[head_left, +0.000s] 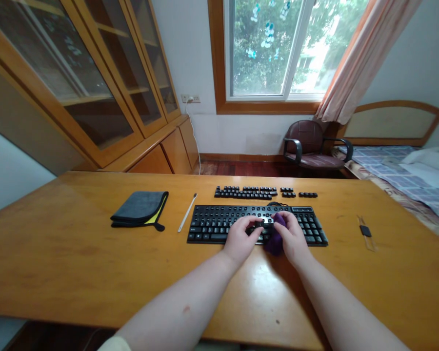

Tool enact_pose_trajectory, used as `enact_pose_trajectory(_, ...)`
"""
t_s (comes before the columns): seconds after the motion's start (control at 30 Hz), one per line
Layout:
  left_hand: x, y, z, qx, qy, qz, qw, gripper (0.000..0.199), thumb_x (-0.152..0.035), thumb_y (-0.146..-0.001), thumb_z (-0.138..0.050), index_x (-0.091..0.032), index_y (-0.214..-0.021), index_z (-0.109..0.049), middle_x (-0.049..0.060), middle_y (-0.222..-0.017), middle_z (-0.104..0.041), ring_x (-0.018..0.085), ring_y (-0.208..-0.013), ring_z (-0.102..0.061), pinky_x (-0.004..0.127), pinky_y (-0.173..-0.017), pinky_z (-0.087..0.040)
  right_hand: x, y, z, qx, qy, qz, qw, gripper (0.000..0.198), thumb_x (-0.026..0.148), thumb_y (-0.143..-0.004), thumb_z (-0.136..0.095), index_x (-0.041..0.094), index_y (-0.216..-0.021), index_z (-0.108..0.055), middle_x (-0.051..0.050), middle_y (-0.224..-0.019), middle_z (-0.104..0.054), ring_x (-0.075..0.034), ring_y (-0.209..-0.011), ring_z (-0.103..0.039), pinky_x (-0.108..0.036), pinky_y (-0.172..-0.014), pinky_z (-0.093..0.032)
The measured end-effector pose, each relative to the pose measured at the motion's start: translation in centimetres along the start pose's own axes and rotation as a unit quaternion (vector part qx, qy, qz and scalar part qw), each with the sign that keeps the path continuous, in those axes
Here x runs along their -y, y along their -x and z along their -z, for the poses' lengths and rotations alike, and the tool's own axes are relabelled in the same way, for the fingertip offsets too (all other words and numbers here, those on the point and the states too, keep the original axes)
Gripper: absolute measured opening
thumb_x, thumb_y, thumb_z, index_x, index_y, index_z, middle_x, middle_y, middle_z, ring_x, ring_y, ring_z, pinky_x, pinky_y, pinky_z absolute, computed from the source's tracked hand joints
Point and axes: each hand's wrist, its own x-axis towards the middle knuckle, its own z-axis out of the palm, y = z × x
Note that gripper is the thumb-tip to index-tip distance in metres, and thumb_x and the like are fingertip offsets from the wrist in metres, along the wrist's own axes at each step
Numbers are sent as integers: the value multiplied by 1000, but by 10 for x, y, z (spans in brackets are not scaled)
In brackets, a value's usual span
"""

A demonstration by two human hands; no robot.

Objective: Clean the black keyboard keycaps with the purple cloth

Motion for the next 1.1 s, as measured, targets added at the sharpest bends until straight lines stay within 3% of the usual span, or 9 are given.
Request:
enact_pose_trajectory(0.17, 2, 3, -6, -16, 174, 79, 982, 19, -11, -73, -59, -14, -92, -55, 7, -94, -65, 14, -87, -63, 30, -82, -51, 2, -1, 1, -14, 5, 38, 999, 21, 30, -80, -47, 19, -92, -59, -9, -98, -61, -23, -94, -55, -39, -86, -43)
enact_pose_trajectory(0.3, 7, 2, -6, 24, 214, 89, 973, 21, -9, -69, -63, -14, -89, -58, 6, -92, -65, 14, -86, -62, 31, -83, -50, 6, -2, 2, -23, 25, 80, 996, 24, 33, -79, -54, 20, -95, -66, -8, -99, -59, -23, -98, -53, -38, -90, -41)
enact_pose_trajectory(0.47, 9, -1, 2, 16, 189, 48, 981, 19, -12, -68, -67, -16, -86, -63, 7, -96, -62, 17, -91, -60, 32, -83, -50, 0, -2, -3, -22, -70, -11, 997, 38, 36, -72, -64, 19, -107, -62, -7, -92, -64, -20, -79, -59, -36, -74, -47)
enact_pose_trajectory(0.63, 6, 1, 1, 35, 222, 24, 974, 16, -13, -66, -69, -16, -82, -66, 10, -118, -53, 21, -109, -55, 34, -92, -46, 4, -1, -4, 27, -150, -76, 985, 28, 41, -68, -68, 17, -83, -66, -6, -79, -68, -19, -73, -61, -32, -69, -48)
enact_pose_trajectory(0.73, 5, 2, -2, 45, 263, 70, 961, 19, -12, -64, -70, -15, -83, -65, 9, -111, -59, 20, -102, -59, 35, -93, -45, 9, -1, 0, 61, -137, -76, 986, 28, 43, -71, -65, 17, -81, -69, -6, -81, -69, -21, -78, -62, -33, -74, -47)
enact_pose_trajectory(0.87, 3, -1, -3, 22, 293, 144, 945, 25, -16, -63, -71, -14, -86, -63, 5, -84, -67, 17, -82, -64, 35, -84, -49, 9, 0, 0, 76, -148, -58, 984, 33, 43, -75, -60, 18, -96, -67, -9, -93, -68, -21, -83, -61, -36, -75, -48)
enact_pose_trajectory(1.0, -1, -3, 0, -23, 314, 149, 937, 24, -18, -63, -71, -14, -86, -62, 6, -89, -68, 17, -86, -64, 33, -84, -49, 5, 2, -3, 104, -126, 9, 987, 57, 34, -66, -71, 23, -119, -54, -9, -114, -61, -21, -89, -60, -39, -80, -49)
enact_pose_trajectory(1.1, -2, -3, 2, -31, 319, 145, 936, 25, -18, -63, -71, -14, -86, -62, 6, -89, -68, 17, -85, -64, 32, -82, -49, 4, 3, -3, 94, -51, 63, 992, 42, 30, -71, -67, 25, -112, -61, -7, -111, -62, -22, -94, -59, -39, -84, -47)
